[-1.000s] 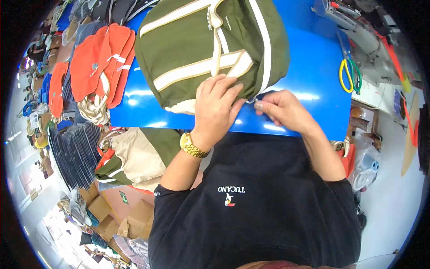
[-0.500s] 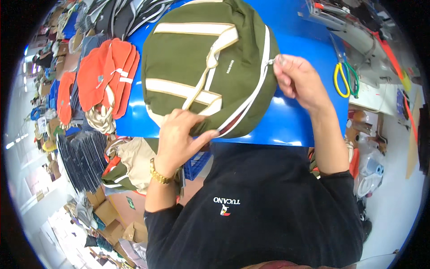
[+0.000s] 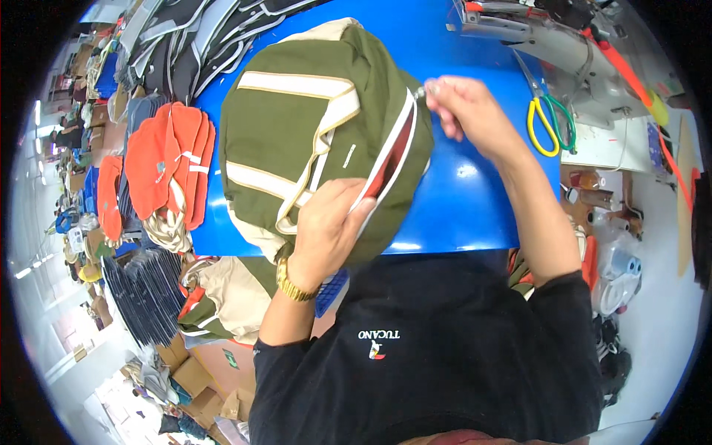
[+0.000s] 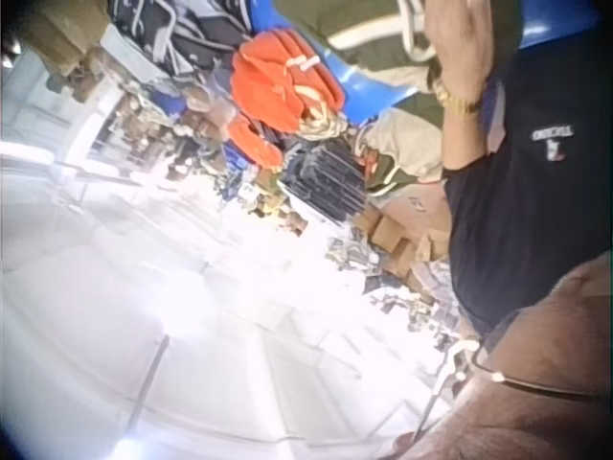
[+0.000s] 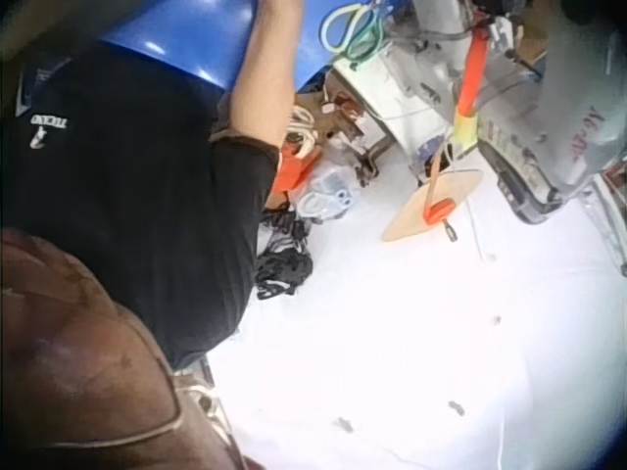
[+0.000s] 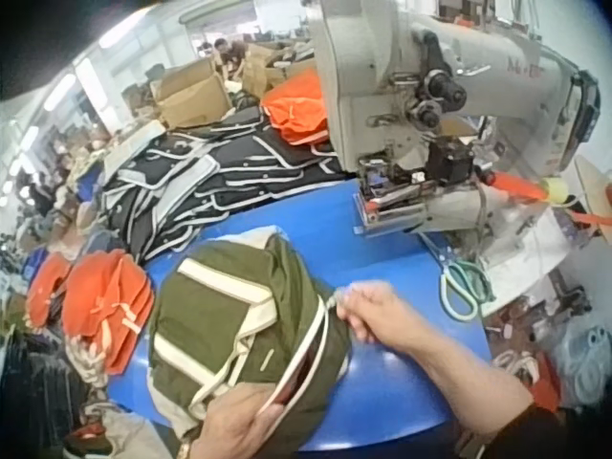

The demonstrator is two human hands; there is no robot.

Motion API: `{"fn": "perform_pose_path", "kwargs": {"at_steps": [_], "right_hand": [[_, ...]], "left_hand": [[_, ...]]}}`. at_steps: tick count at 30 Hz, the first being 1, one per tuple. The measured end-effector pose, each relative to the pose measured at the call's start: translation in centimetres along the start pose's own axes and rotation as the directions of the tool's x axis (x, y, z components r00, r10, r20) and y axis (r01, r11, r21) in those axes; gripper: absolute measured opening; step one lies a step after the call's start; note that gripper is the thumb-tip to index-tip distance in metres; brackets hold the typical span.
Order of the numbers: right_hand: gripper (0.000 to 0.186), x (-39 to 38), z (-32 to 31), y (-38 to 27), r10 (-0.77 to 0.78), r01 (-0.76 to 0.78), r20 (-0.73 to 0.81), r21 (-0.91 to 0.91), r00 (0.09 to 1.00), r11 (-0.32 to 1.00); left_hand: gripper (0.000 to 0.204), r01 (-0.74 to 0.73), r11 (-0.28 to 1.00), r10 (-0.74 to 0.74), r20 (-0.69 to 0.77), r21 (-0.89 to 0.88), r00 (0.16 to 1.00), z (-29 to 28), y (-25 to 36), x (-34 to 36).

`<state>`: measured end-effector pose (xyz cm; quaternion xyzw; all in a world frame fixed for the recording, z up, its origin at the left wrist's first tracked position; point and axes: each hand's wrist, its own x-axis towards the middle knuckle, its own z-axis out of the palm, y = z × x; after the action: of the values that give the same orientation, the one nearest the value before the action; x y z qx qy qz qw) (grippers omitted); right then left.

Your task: The recorder is finishing the construction of a bag by turning it inside out and trimming excess thread with scissors.

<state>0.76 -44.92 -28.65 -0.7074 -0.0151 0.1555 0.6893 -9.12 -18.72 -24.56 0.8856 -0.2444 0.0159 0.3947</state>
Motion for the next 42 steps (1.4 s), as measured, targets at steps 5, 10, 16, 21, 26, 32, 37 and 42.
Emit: {"fn": "perform_pose_path", "kwargs": {"at_steps": [5,10,16,21,26,32,37,42], "right_hand": [[0.042,6.5,-0.8,1.1,-0.18,0.118,-0.144,-0.358,0.973,0.926],[0.038,9.3,0.4,1.7,-0.223,0.13,-0.137,-0.489,0.965,0.863],[0.079,6.1,3.0,-0.2,-0.494,0.416,-0.112,-0.399,0.862,0.817],[0.104,6.8,6.5,-1.5,-0.593,0.484,0.049,-0.632,0.804,0.605],[0.031,13.4,7.7,-1.7,-0.606,0.613,-0.128,0.025,0.785,0.79],[0.04,13.5,5.2,-2.1,-0.376,0.332,-0.108,-0.295,0.92,0.896],[0.05,5.5,5.7,-2.2,-0.262,0.469,0.596,-0.221,0.759,0.855],[0.056,-3.6,5.6,-5.5,-0.015,-0.279,0.854,0.187,0.52,0.942]], "left_hand": [[0.017,0.187,0.975,-0.192,-0.04,-0.117,0.981,-4.2,1.4,-3.5],[0.037,0.155,0.917,-0.338,-0.508,-0.368,0.793,-9.1,0.6,-4.9],[0.037,0.053,0.872,-0.389,-0.624,-0.486,0.678,-12.8,1.1,-1.3],[0.033,-0.064,0.889,-0.258,-0.612,-0.453,0.747,-13.8,3.8,2.3],[0.055,0.033,0.966,-0.111,-0.295,-0.257,0.949,-16.0,7.1,2.4],[0.016,0.286,0.859,-0.138,-0.345,0.424,0.928,-16.3,3.1,4.3],[0.021,0.019,0.783,-0.452,-0.549,-0.621,0.703,-18.0,-3.5,7.8],[0.039,0.294,0.936,-0.224,-0.317,0.192,0.922,-10.3,-13.5,7.1]]}}
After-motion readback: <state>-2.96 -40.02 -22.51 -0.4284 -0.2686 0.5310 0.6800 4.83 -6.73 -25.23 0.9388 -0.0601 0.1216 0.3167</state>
